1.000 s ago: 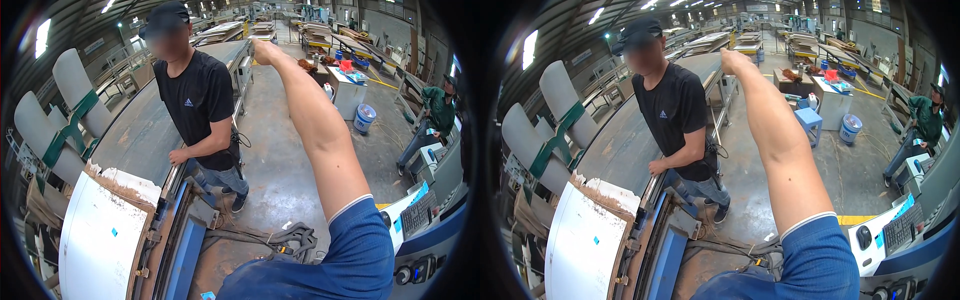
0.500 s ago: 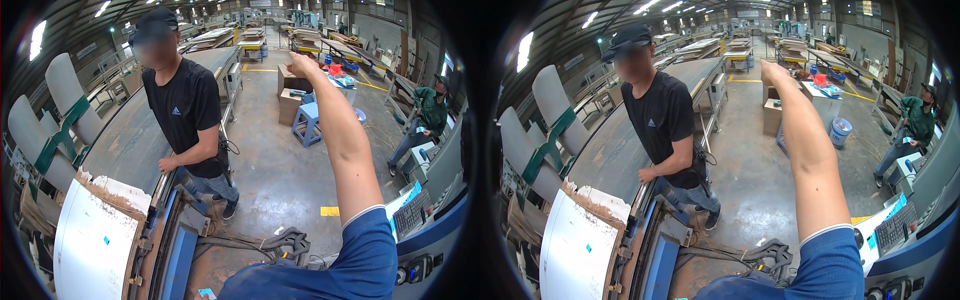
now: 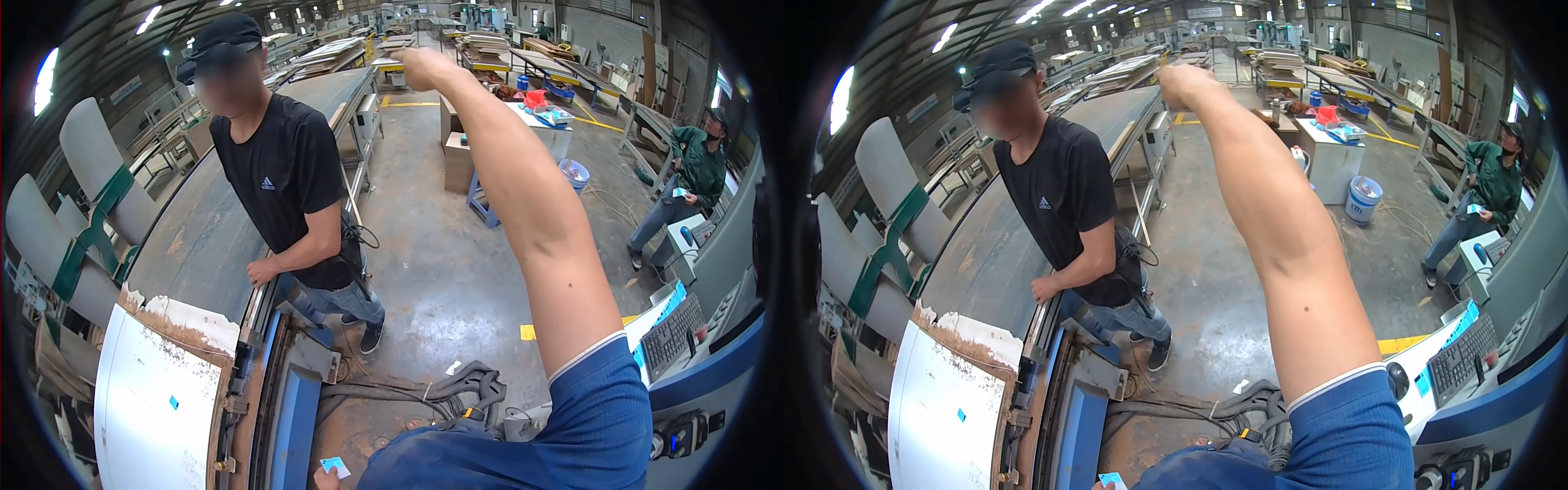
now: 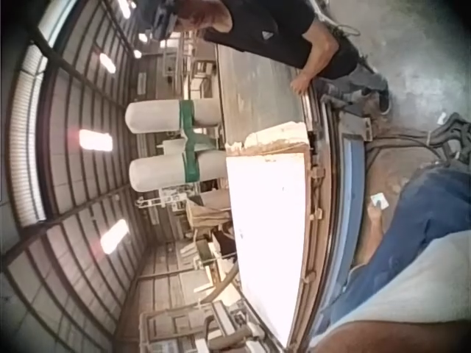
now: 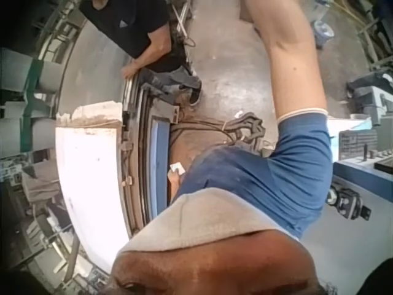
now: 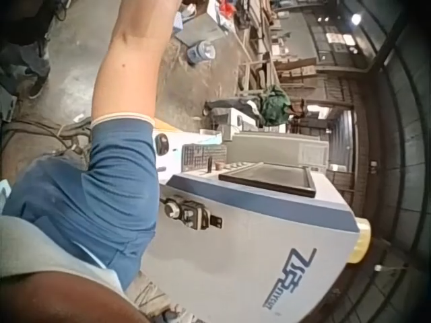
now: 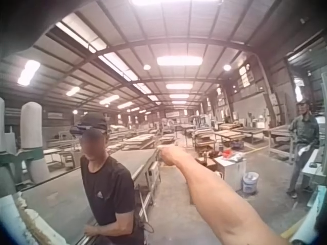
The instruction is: Operate a large CNC machine to process panels and apply identification labels to the workpieces.
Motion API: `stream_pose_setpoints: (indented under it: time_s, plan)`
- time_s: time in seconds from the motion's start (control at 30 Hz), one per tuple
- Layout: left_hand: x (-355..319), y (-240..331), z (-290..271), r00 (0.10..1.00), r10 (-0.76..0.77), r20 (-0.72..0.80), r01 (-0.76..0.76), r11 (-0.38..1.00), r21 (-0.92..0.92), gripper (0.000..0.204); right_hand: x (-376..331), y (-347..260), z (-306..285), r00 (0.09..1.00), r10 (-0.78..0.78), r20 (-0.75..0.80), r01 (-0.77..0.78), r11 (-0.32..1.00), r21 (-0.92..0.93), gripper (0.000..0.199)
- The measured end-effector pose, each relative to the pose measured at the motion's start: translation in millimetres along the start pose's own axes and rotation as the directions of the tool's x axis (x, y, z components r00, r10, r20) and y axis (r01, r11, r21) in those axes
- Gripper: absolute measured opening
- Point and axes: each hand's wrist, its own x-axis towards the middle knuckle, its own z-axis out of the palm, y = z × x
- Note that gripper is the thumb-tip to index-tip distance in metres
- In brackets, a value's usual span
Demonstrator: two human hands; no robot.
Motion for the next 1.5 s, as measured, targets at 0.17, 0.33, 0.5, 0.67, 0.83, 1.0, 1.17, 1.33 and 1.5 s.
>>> stream_pose_setpoints:
  time_s: [0.17,0.33,0.5,0.67,0.83,1.0,1.17,1.33,1.5]
  plan:
    - [-17.6,-14.3,10.0,1.000,-0.016,-0.004,0.015,0.998,-0.065,0.036,16.8,-0.7,8.5,0.994,-0.015,-0.106,0.019,0.999,0.035,0.061]
    - [-62.7,-40.0,31.5,0.893,-0.441,0.096,0.433,0.777,-0.457,0.020,27.1,9.6,8.1,0.995,-0.096,-0.014,0.096,0.995,0.002,0.054]
    - [-62.6,-34.9,33.6,0.950,-0.300,0.091,0.313,0.925,-0.215,0.017,10.2,2.5,5.7,0.987,-0.159,-0.038,0.158,0.987,-0.036,0.056]
    - [-36.3,-1.6,19.0,0.982,-0.170,0.082,0.179,0.977,-0.115,0.017,0.7,5.7,5.1,0.996,0.040,-0.079,-0.036,0.998,0.051,0.062]
    - [-5.8,29.3,7.1,0.974,-0.211,0.084,0.226,0.943,-0.246,0.017,39.2,49.2,2.1,0.983,-0.051,-0.174,0.045,0.998,-0.036,0.049]
    - [-10.1,17.2,19.6,0.908,-0.381,0.175,0.419,0.805,-0.421,0.019,27.9,46.1,-18.7,0.941,-0.082,-0.329,0.060,0.995,-0.078,0.039]
    - [-26.7,-13.2,37.5,0.980,-0.169,0.101,0.176,0.983,-0.061,0.023,-101.1,-4.8,22.4,0.733,-0.331,-0.595,0.390,0.920,-0.032,0.053]
    - [-25.8,-17.2,41.4,0.974,-0.196,0.113,0.201,0.979,-0.029,0.026,-258.4,-4.3,270.7,0.880,-0.474,-0.025,0.394,0.701,0.594,0.054]
    - [26.0,19.1,41.3,0.986,-0.077,0.150,0.070,0.996,0.054,0.028,-514.1,22.6,504.4,0.550,-0.167,0.818,-0.228,0.913,0.340,0.032]
